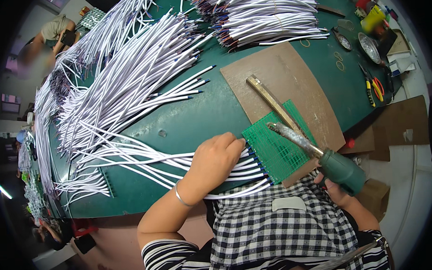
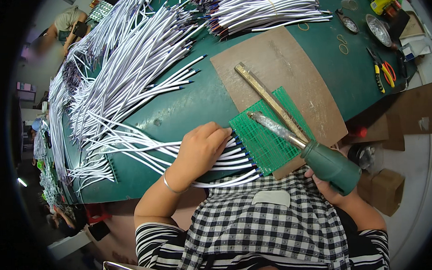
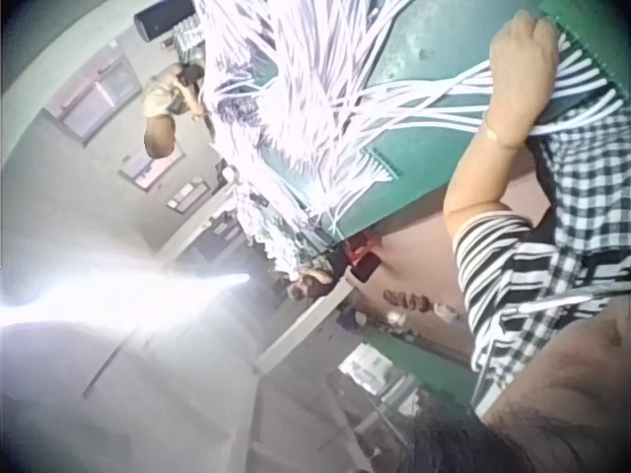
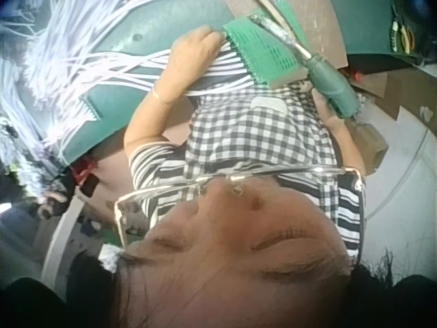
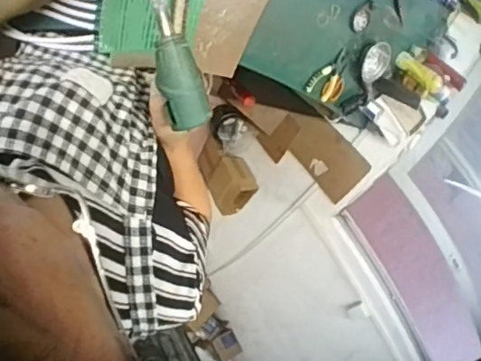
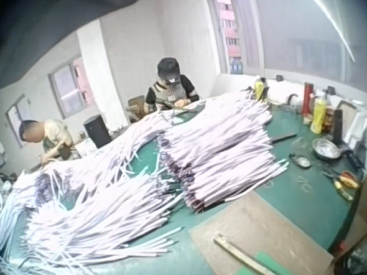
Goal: The person solders wires onto a green grid board using a soldering tool, trims the wire ends with pliers, solders additional wires to the board, and detaches the assembled wires from the board by hand.
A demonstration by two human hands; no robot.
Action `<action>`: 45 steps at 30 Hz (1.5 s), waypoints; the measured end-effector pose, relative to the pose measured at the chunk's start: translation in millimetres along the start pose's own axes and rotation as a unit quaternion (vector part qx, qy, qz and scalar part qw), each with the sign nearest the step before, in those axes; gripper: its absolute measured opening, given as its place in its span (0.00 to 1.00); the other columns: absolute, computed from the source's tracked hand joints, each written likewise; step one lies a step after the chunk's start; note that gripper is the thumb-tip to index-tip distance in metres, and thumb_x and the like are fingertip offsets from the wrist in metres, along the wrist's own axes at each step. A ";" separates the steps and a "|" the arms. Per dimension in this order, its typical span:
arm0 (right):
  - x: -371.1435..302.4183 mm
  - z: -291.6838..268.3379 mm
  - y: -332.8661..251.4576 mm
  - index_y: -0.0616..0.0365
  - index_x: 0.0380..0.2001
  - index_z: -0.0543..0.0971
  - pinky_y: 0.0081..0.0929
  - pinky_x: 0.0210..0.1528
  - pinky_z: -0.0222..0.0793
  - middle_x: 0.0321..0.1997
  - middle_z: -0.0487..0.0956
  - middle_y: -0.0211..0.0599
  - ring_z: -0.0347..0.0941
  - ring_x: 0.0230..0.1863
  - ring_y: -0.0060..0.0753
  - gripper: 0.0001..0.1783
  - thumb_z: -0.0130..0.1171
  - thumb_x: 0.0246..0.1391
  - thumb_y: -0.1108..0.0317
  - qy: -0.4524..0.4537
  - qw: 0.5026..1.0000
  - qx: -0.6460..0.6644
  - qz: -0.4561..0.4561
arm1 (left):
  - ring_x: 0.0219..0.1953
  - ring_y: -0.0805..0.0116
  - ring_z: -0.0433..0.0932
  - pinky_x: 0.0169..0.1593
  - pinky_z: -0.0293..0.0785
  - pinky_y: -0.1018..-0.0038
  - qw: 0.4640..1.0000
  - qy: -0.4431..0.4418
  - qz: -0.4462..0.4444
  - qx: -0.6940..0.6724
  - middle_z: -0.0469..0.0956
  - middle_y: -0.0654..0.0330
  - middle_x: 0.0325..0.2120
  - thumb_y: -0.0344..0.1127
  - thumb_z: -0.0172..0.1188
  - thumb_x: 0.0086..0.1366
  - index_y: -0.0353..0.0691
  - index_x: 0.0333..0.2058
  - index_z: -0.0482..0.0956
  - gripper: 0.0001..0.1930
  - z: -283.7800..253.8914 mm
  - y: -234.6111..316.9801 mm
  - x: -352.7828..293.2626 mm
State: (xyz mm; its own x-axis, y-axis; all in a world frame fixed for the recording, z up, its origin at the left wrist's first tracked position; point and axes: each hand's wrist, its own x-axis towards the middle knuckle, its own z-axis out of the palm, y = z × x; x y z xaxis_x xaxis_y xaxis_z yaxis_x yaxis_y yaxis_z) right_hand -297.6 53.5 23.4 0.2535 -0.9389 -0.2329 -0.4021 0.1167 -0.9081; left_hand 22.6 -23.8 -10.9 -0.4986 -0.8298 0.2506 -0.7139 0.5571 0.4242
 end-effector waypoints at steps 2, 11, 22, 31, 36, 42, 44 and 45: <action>-11.3 1.9 4.2 0.64 0.48 0.68 0.25 0.41 0.70 0.33 0.77 0.36 0.75 0.35 0.26 0.20 0.55 0.54 0.66 0.021 0.999 0.023 -0.027 | 0.27 0.61 0.74 0.30 0.72 0.68 0.999 0.027 0.020 -0.010 0.72 0.59 0.24 0.30 0.62 0.52 0.40 0.30 0.77 0.06 0.1 -0.5 3.2; -61.9 24.8 27.9 0.66 0.51 0.65 0.26 0.37 0.71 0.48 0.74 0.45 0.74 0.32 0.28 0.24 0.53 0.51 0.69 0.142 0.981 0.125 -0.053 | 0.33 0.56 0.73 0.38 0.69 0.64 0.976 0.166 -0.026 0.141 0.76 0.58 0.28 0.32 0.61 0.52 0.42 0.28 0.80 0.04 -39.3 -92.9 32.9; -50.1 39.8 28.2 0.66 0.47 0.72 0.20 0.32 0.64 0.24 0.75 0.35 0.68 0.26 0.23 0.26 0.52 0.48 0.58 0.238 0.959 0.148 -0.047 | 0.33 0.61 0.73 0.37 0.65 0.67 0.947 0.181 -0.002 0.264 0.75 0.62 0.26 0.33 0.59 0.54 0.43 0.29 0.76 0.04 -20.0 -110.9 48.8; -18.6 28.6 13.8 0.65 0.45 0.73 0.20 0.31 0.65 0.22 0.76 0.35 0.70 0.24 0.23 0.23 0.50 0.52 0.57 0.204 0.971 0.120 -0.041 | 0.20 0.62 0.70 0.23 0.67 0.68 0.992 0.032 0.115 0.034 0.67 0.61 0.18 0.27 0.60 0.43 0.44 0.35 0.76 0.16 -15.5 -8.5 22.4; 0.8 31.4 4.3 0.66 0.46 0.72 0.21 0.34 0.68 0.35 0.78 0.39 0.74 0.26 0.27 0.23 0.52 0.53 0.60 0.132 0.975 0.175 -0.030 | 0.19 0.62 0.67 0.22 0.65 0.69 0.995 -0.022 0.088 -0.027 0.64 0.61 0.17 0.25 0.59 0.42 0.45 0.37 0.77 0.19 -19.7 -6.6 12.8; 10.6 20.9 10.3 0.60 0.49 0.71 0.25 0.37 0.69 0.36 0.77 0.38 0.74 0.27 0.26 0.24 0.54 0.52 0.57 0.023 0.990 0.135 0.017 | 0.20 0.60 0.69 0.24 0.66 0.68 0.993 -0.052 0.020 -0.107 0.66 0.59 0.17 0.24 0.59 0.48 0.40 0.38 0.76 0.15 -23.5 -10.3 24.2; 14.0 22.3 9.1 0.59 0.49 0.71 0.24 0.37 0.68 0.33 0.77 0.37 0.74 0.28 0.26 0.23 0.54 0.53 0.57 0.024 0.986 0.160 0.030 | 0.21 0.59 0.71 0.25 0.68 0.67 0.992 -0.071 0.008 -0.103 0.68 0.58 0.19 0.24 0.58 0.51 0.39 0.38 0.75 0.13 -25.1 -11.8 22.1; 15.5 21.4 12.2 0.59 0.49 0.71 0.24 0.37 0.68 0.33 0.77 0.37 0.74 0.28 0.26 0.23 0.54 0.53 0.57 0.021 0.986 0.160 0.030 | 0.22 0.59 0.72 0.25 0.68 0.67 0.991 -0.067 -0.009 -0.118 0.70 0.57 0.20 0.24 0.57 0.52 0.39 0.38 0.74 0.13 -24.9 -12.0 21.1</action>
State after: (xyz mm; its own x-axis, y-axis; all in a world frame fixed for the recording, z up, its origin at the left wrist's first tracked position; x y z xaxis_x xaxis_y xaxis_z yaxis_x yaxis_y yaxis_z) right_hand -279.7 47.4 1.2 0.1977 -0.9392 -0.2808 -0.1151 0.2622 -0.9581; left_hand 32.9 -48.8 11.0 -0.5580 -0.8195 0.1304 -0.5968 0.5056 0.6231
